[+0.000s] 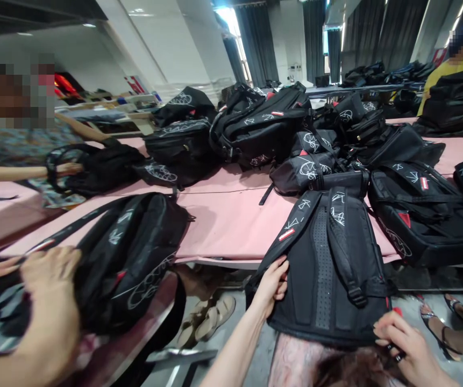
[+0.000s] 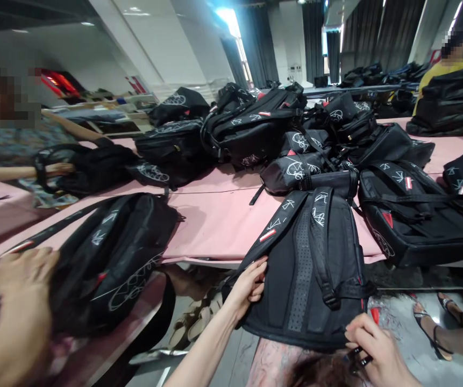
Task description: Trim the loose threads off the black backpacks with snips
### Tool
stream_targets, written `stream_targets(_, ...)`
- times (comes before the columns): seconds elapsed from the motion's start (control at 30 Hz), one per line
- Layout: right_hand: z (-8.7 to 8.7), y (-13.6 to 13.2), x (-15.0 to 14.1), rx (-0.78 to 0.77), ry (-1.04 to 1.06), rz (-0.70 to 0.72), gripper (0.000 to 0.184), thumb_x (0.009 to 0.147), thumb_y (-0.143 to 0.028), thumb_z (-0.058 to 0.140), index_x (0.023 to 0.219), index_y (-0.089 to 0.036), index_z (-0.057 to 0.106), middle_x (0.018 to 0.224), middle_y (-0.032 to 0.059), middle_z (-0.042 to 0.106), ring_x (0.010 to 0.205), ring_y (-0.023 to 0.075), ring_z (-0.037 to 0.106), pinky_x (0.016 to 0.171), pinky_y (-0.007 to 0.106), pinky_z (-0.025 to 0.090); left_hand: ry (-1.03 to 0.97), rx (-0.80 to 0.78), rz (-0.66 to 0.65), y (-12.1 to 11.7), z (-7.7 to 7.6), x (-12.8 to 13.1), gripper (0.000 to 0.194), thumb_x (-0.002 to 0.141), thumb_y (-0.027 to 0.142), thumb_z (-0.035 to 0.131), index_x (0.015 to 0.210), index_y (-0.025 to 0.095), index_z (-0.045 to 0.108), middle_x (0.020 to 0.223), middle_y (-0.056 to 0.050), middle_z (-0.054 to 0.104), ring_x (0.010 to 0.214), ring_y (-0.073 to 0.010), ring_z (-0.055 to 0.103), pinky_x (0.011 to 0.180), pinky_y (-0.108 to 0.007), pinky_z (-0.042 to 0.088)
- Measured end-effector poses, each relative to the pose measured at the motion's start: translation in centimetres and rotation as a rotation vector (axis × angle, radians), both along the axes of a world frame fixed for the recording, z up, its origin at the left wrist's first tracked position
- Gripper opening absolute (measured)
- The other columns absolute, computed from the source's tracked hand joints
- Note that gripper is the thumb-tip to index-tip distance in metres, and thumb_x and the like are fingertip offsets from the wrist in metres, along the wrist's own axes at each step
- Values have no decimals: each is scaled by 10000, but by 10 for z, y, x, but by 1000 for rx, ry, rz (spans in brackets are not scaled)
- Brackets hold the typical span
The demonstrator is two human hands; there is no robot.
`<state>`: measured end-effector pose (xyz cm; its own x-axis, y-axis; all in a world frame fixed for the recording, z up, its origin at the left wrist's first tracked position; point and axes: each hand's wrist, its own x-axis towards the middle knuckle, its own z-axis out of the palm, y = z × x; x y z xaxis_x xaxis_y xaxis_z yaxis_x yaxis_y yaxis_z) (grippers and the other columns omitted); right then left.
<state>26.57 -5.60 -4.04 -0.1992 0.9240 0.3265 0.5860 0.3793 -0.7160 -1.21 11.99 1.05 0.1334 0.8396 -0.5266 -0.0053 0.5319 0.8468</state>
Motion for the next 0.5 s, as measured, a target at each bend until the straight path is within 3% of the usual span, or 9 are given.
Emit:
stream_targets(0.1, 4, 1, -3, -19, -10, 5, 365, 669, -12, 386, 896, -234, 567, 876, 58, 571, 578, 111, 598, 428, 156, 454, -6, 11, 20, 2, -8, 2, 561, 700, 422, 603, 1201, 209, 464, 574, 87, 347, 347, -1, 233, 367, -139, 87)
stream_targets(0.3, 15, 3, -9, -4, -90, -26, 209, 691, -56, 454, 812, -206, 534, 824, 43, 549, 564, 98, 540, 493, 176, 463, -89, -78, -129, 7, -9, -8, 580, 741, 462, 577, 1265, 281, 406, 479, 92, 379, 329, -8, 196, 355, -122, 68)
stream_targets(0.5, 9, 0, -7, -6, -49, -37, 182, 699, -78, 470, 822, -201, 523, 831, 42, 532, 601, 102, 526, 540, 182, 483, -102, -80, -162, 0, -5, -14, 548, 622, 487, 692, 1049, 192, 514, 481, 81, 447, 340, 3, 201, 344, -118, 79)
